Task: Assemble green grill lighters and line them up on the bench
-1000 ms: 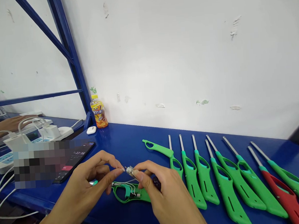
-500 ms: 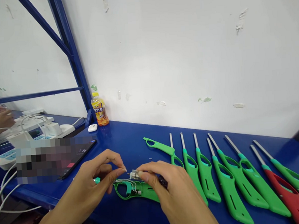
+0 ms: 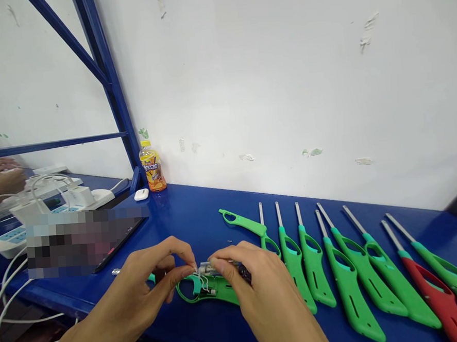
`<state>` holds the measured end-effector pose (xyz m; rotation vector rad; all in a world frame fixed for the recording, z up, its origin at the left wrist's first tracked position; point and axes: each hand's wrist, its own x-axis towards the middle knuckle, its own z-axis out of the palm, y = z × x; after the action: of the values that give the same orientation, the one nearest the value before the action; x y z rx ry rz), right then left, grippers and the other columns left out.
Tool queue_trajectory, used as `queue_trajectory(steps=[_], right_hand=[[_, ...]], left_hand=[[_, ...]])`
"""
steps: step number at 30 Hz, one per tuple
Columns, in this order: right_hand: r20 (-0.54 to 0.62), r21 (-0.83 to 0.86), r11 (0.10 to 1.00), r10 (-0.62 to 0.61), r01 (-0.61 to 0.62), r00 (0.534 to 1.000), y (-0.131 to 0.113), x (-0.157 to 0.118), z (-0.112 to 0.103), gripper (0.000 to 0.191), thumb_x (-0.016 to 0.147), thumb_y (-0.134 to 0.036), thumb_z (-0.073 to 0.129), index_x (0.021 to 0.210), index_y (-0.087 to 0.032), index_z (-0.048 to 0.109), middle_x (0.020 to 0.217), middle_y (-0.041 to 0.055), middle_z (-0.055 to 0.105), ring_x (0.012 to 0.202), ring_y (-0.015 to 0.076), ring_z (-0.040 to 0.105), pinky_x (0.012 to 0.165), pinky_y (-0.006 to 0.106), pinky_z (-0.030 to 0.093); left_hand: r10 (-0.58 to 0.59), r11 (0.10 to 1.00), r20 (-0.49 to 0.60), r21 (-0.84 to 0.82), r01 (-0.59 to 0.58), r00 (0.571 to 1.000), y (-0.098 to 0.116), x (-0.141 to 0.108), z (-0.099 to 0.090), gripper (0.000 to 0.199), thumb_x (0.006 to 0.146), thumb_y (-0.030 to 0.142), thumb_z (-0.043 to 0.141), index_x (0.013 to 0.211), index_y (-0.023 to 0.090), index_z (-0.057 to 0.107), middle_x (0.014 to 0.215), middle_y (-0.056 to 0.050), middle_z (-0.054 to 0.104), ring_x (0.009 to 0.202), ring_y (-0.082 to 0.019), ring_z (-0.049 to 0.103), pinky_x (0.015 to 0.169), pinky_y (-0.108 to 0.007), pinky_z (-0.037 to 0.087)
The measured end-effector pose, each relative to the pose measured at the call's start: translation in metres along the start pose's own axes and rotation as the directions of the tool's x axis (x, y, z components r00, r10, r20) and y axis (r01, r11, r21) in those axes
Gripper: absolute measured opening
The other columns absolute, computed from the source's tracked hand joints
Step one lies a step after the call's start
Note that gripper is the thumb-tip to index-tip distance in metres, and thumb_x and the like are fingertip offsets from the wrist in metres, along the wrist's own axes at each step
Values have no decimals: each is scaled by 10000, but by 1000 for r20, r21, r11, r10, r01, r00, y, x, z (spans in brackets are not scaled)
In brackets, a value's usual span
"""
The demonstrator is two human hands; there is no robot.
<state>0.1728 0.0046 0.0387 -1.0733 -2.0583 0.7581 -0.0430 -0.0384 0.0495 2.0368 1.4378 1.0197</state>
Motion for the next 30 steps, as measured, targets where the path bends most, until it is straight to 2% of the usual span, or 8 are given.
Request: queue_trajectory(steps=[6,10,16,21,24,30], right_hand=[[-33,-72,997,-3,1,999,-4,0,1,454,1085,-481,405,811,-258,690,840,8,727,748,185,671,665,290,452],[-13,-86,996,-21,20,1000,-4,1,2,460,1094,-472,392,829,-261,704,835,7,724,724,172,667,625,280,433],[-49,-107,994,-35,29,998,-8,2,4,425,1094,-431,427,846,-252,722,811,-1,713,679,155,640,609,276,413],[-174,-129,990,-81,58,981,-7,1,11,422,1090,-391,443,778,-245,686,742,-16,683,620,146,608,588,289,385],[-242,-182,981,-113,69,964,-6,2,17,407,1080,-352,462,733,-234,640,711,-17,666,604,146,607,583,293,380],[-316,-300,951,-172,74,933,-7,5,24,408,1075,-314,446,713,-229,613,651,-15,627,544,149,577,529,301,327]], left_hand=[[-20,999,-26,32,20,999,-1,-1,0,143,1027,246,519,917,254,610,542,104,475,557,-113,559,560,-225,396],[-46,998,3,44,46,999,-2,0,0,125,1027,243,521,924,254,591,537,110,473,556,-112,558,579,-227,398],[-43,998,57,42,40,997,3,-2,0,125,1026,224,516,926,246,588,598,91,537,570,-108,564,572,-228,383],[-105,989,106,-95,116,989,-1,-3,5,159,1043,289,494,904,234,549,791,40,634,573,-101,565,535,-232,395],[-123,976,108,-169,140,987,-3,-5,8,220,1061,338,476,872,232,512,742,44,587,555,-103,542,526,-241,385],[-79,954,83,-282,99,993,3,-8,12,388,1066,321,490,716,223,355,749,48,549,612,-95,474,603,-261,370]])
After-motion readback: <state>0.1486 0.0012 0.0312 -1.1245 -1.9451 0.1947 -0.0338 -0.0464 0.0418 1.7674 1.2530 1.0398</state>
